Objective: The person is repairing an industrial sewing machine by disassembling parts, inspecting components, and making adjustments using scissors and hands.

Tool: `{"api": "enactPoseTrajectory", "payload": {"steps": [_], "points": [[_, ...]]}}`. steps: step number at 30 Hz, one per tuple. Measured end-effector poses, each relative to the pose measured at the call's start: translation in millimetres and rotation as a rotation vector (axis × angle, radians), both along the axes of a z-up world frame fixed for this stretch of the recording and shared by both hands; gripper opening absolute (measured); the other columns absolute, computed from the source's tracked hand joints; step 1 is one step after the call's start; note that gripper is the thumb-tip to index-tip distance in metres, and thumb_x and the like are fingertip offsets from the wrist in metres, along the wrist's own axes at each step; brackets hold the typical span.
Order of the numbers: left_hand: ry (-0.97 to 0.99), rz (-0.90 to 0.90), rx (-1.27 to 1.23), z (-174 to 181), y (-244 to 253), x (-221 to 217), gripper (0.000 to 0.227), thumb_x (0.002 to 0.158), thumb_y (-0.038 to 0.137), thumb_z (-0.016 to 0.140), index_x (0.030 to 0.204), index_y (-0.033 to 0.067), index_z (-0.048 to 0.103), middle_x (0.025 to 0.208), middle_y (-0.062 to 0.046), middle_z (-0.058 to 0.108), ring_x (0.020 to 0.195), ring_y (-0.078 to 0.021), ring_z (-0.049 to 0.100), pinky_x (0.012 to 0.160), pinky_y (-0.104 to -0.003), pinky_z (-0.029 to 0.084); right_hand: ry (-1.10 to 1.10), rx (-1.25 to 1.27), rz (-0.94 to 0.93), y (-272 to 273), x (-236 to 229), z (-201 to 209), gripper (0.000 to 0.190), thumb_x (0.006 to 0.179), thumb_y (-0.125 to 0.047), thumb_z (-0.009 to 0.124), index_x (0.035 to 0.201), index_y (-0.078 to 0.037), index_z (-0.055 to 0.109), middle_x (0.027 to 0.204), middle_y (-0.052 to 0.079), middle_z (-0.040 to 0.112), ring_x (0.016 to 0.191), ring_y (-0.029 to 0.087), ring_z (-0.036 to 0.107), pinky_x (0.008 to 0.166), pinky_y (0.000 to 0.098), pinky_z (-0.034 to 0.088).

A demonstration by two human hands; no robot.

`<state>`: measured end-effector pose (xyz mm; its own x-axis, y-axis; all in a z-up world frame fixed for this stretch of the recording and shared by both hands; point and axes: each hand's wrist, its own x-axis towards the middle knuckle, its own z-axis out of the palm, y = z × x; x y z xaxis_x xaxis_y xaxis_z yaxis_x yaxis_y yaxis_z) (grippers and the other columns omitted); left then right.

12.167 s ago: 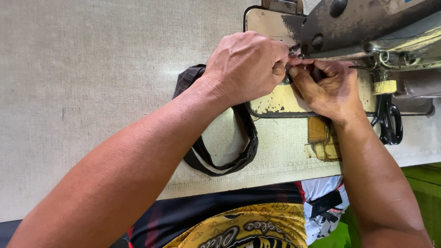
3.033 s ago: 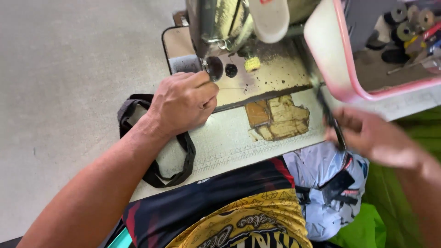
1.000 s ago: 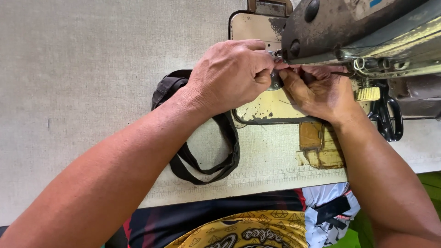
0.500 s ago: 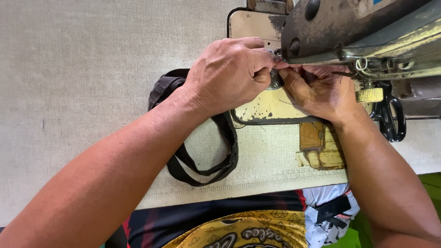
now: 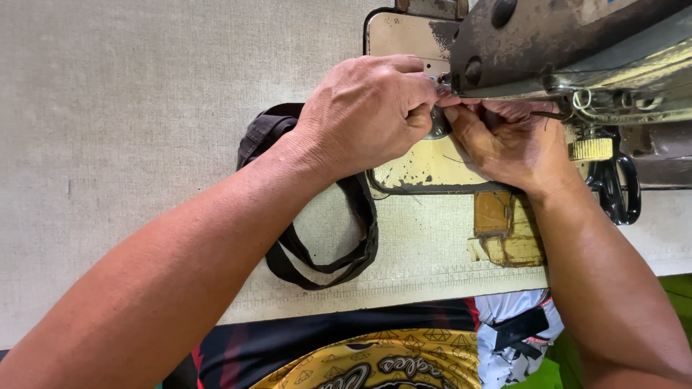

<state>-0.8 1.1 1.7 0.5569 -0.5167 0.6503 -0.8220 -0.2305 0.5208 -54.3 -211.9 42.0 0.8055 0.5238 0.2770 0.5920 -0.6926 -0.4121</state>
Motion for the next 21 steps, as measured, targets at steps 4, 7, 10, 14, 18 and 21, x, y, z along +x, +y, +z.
{"api": "enactPoseTrajectory", "payload": {"steps": [4,7,10,14,18,21], "points": [[0.007,0.0,-0.007,-0.7,-0.5,-0.3,0.022,0.08,-0.002,0.05,0.063,0.0111,0.053,0.062,0.002,0.046,0.052,-0.0144,0.041,0.04,-0.03,0.034,-0.008,-0.027,-0.037,0.3,-2.0,1.9,0.013,0.106,-0.001,0.06,0.112,0.0,0.071,0.104,0.013,0.073,0.097,0.025,0.071,0.088,0.0357,0.057],[0.003,0.002,-0.014,-0.8,-0.7,-0.1,0.022,0.08,-0.002,0.051,0.063,0.0116,0.053,0.062,0.003,0.045,0.052,-0.0144,0.041,0.04,-0.03,0.033,0.054,0.024,-0.034,1.3,-1.6,2.2,0.013,0.105,0.0,0.06,0.113,0.002,0.07,0.109,0.015,0.072,0.102,0.026,0.07,0.095,0.0362,0.057],[0.0,-0.002,-0.013,0.4,0.1,0.7,0.021,0.08,-0.002,0.052,0.064,0.0114,0.056,0.062,0.002,0.047,0.053,-0.0144,0.043,0.04,-0.03,0.034,0.087,0.054,-0.052,-0.9,-1.1,0.1,0.012,0.105,-0.002,0.061,0.112,0.001,0.069,0.109,0.015,0.071,0.102,0.025,0.07,0.093,0.0356,0.058],[0.004,-0.008,-0.02,1.1,-0.2,-0.4,0.02,0.08,-0.001,0.052,0.067,0.0104,0.061,0.064,0.001,0.054,0.053,-0.0159,0.049,0.04,-0.031,0.038,0.046,0.061,-0.065,-2.8,-3.7,-2.8,0.015,0.106,-0.005,0.065,0.118,0.003,0.07,0.114,0.017,0.072,0.105,0.027,0.071,0.094,0.0355,0.057],[0.002,-0.01,-0.006,1.5,0.0,-0.2,0.021,0.081,-0.002,0.052,0.066,0.0101,0.061,0.064,0.0,0.054,0.054,-0.0161,0.049,0.041,-0.031,0.038,0.119,0.098,-0.025,-0.3,-0.9,-0.2,0.015,0.106,-0.007,0.061,0.117,0.001,0.067,0.116,0.016,0.07,0.11,0.028,0.069,0.102,0.0383,0.056],[0.007,0.003,0.019,1.5,-0.6,-0.2,0.022,0.085,0.001,0.052,0.067,0.0097,0.062,0.065,-0.001,0.054,0.053,-0.0179,0.049,0.04,-0.034,0.039,0.087,0.025,-0.133,-2.8,-1.3,-3.9,0.025,0.107,-0.018,0.064,0.121,0.001,0.07,0.118,0.016,0.072,0.111,0.028,0.068,0.1,0.0362,0.053]]}}
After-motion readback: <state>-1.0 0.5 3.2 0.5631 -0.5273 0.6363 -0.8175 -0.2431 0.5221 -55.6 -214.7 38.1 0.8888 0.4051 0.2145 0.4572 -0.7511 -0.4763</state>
